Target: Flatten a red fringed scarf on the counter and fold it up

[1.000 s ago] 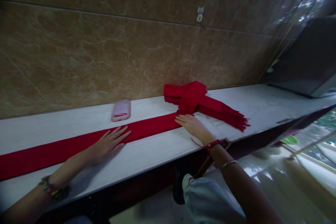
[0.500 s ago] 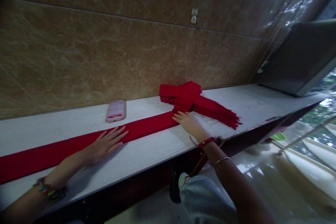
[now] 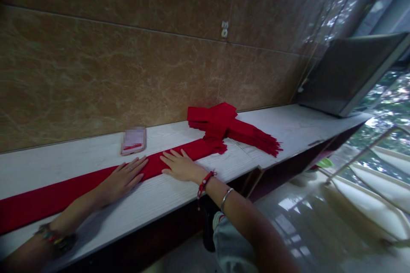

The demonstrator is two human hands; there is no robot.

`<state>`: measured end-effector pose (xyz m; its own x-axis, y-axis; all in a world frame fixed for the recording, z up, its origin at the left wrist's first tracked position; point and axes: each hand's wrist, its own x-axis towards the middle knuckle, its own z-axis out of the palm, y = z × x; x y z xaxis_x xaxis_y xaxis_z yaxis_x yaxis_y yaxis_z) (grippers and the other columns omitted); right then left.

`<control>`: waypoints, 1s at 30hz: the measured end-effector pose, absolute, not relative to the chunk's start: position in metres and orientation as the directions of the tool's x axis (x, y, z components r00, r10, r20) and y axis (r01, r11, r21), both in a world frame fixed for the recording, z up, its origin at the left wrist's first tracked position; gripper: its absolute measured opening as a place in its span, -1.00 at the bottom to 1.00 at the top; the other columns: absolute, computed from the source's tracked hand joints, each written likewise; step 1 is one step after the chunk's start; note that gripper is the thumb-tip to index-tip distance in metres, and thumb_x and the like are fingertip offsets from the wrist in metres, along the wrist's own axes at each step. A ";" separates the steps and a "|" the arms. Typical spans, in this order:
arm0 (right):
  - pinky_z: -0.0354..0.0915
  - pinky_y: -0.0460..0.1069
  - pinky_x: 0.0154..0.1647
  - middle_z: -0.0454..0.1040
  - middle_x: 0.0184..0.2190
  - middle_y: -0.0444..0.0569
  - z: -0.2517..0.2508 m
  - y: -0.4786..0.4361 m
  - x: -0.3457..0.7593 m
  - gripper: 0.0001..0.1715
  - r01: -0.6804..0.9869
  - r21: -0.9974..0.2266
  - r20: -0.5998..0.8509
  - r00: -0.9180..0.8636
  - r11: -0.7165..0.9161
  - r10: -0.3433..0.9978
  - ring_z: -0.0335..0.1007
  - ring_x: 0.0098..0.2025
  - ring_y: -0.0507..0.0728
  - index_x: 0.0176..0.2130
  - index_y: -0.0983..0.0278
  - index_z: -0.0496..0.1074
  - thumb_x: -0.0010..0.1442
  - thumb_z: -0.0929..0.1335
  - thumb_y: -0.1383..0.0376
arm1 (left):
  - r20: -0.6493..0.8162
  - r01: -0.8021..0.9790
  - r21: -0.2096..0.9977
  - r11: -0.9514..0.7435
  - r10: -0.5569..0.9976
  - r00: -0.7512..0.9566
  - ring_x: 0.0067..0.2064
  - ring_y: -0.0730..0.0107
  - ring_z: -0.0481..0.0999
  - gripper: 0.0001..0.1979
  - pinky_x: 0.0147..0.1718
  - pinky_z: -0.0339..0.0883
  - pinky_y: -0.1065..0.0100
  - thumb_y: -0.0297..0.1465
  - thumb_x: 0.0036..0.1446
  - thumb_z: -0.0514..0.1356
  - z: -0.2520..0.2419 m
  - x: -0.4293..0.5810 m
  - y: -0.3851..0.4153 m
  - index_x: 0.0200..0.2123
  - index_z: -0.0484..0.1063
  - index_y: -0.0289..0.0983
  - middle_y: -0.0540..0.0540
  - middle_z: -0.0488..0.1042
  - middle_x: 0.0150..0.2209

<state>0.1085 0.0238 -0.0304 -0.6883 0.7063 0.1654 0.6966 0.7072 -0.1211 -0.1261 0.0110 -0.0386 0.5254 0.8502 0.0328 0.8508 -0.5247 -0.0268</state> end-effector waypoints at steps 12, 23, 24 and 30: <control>0.02 0.22 0.11 0.07 0.18 0.19 -0.048 0.061 0.243 -0.43 0.943 0.109 0.118 -0.327 0.315 0.938 -0.06 0.21 0.24 0.19 0.39 0.05 0.27 0.04 0.19 | -0.002 0.858 0.007 -0.514 0.858 0.514 0.24 0.22 -0.04 -0.42 0.14 -0.09 0.09 -0.14 0.20 -0.22 -0.031 -0.138 -0.006 0.22 -0.05 -0.29 -0.11 -0.06 0.23; -0.05 0.11 0.18 0.09 0.18 0.18 -0.014 0.021 0.071 -0.45 0.628 -0.018 0.313 -0.735 0.778 0.601 -0.08 0.22 0.18 0.11 0.44 0.17 0.25 0.13 0.15 | 0.059 0.979 -0.060 -0.197 0.978 0.200 0.26 0.12 -0.15 -0.44 0.10 -0.08 -0.05 -0.15 0.22 -0.25 -0.023 -0.210 -0.028 0.23 -0.08 -0.25 -0.11 -0.14 0.26; -0.05 0.12 0.18 0.06 0.19 0.18 -0.016 0.017 0.052 -0.42 0.588 -0.035 0.302 -0.764 0.808 0.570 -0.11 0.23 0.19 0.13 0.44 0.14 0.25 0.12 0.13 | 0.049 0.978 -0.062 -0.198 0.978 0.201 0.26 0.12 -0.14 -0.44 0.09 -0.06 -0.03 -0.16 0.22 -0.24 -0.026 -0.216 -0.031 0.23 -0.07 -0.27 -0.13 -0.12 0.26; -0.14 0.22 0.19 -0.04 0.23 0.11 -0.036 0.014 0.008 -0.35 0.514 -0.095 0.139 -0.841 0.853 0.522 -0.21 0.25 0.22 0.21 0.32 -0.01 0.25 0.07 0.05 | -0.002 0.964 -0.035 -0.265 0.964 0.265 0.25 0.19 -0.11 -0.45 0.13 -0.10 0.07 -0.15 0.23 -0.24 -0.034 -0.240 -0.047 0.23 -0.08 -0.23 -0.10 -0.10 0.25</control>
